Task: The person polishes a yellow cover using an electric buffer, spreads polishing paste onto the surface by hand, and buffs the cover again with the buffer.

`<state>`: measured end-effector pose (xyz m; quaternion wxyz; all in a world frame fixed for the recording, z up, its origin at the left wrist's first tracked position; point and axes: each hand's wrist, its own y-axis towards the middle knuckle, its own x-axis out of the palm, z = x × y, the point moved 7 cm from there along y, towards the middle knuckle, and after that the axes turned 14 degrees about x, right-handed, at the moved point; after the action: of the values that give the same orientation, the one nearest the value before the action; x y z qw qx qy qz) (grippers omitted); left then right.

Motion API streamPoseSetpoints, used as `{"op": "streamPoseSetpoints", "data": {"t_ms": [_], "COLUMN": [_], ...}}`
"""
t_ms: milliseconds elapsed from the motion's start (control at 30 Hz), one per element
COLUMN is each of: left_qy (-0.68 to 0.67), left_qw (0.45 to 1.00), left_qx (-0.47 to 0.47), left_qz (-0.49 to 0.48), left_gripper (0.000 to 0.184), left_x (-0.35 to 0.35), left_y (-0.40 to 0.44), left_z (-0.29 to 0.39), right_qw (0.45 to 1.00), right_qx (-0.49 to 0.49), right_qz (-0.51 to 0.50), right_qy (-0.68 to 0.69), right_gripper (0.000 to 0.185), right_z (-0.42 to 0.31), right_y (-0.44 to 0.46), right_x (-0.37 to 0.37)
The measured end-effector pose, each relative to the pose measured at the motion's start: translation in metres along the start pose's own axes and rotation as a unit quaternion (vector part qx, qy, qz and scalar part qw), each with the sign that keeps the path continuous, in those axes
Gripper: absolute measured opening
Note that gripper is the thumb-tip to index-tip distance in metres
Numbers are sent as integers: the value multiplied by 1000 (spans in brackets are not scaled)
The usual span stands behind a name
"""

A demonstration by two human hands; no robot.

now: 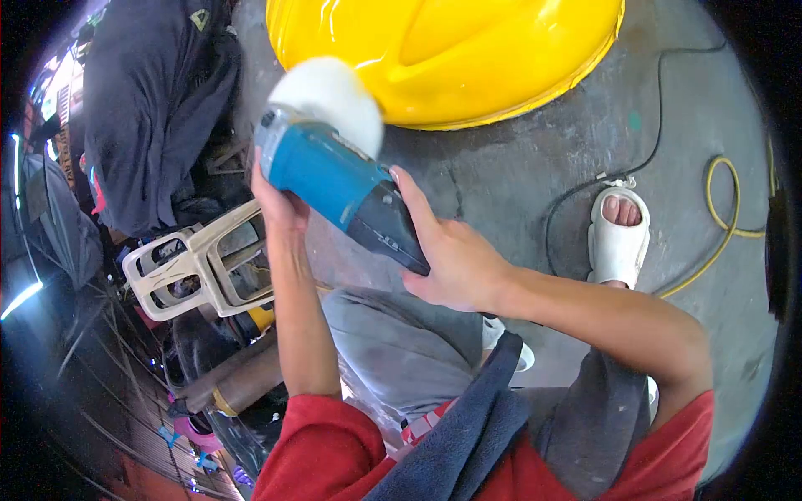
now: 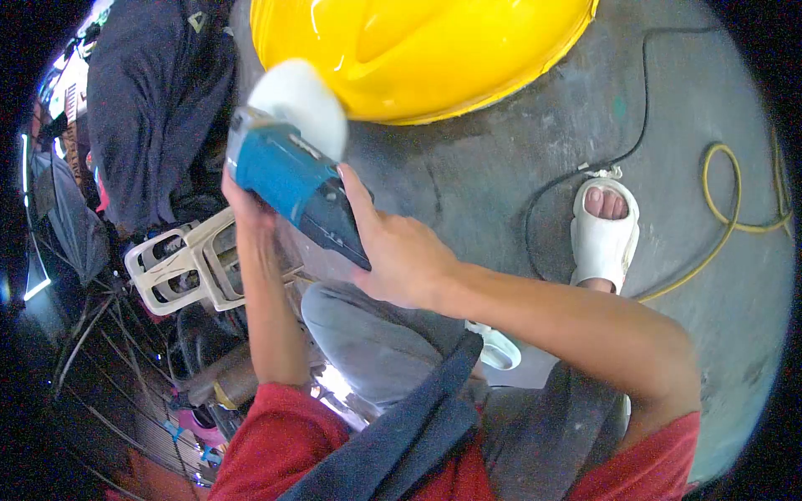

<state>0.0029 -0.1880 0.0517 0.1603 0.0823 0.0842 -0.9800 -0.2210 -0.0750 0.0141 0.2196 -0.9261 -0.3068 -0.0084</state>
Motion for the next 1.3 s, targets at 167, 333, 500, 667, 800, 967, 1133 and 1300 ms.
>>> {"op": "streamPoseSetpoints", "data": {"t_ms": [167, 333, 500, 667, 800, 967, 1133, 1300], "left_qy": [76, 115, 130, 104, 45, -25, -40, 81], "left_qw": [995, 985, 983, 992, 999, 999, 997, 995], "left_qx": [57, 81, 84, 61, 14, 7, 10, -55], "left_qz": [-33, -99, -95, -47, -4, 21, 68, -35], "left_gripper": [47, 44, 47, 51, 46, 48, 48, 57], "left_x": [65, 99, 91, 55, 4, -39, -1, 52], "left_y": [31, 41, 48, 29, 6, -28, -38, -15], "left_z": [44, 55, 54, 36, 7, -39, -21, 8], "right_qw": [992, 986, 982, 992, 1000, 998, 999, 993], "right_qx": [-29, -47, -88, -52, 7, 14, -5, -8], "right_qz": [92, 117, 139, 90, 7, -35, 7, 111], "right_qy": [78, 106, 92, 66, 14, -42, -47, 45], "right_gripper": [101, 102, 102, 104, 103, 103, 105, 109], "right_z": [-1, 0, -2, 6, 12, 33, 48, 36], "right_y": [-1, 1, 5, 10, 10, 6, -10, -17], "right_x": [-21, -33, -32, -12, 6, 24, 22, 10]}}
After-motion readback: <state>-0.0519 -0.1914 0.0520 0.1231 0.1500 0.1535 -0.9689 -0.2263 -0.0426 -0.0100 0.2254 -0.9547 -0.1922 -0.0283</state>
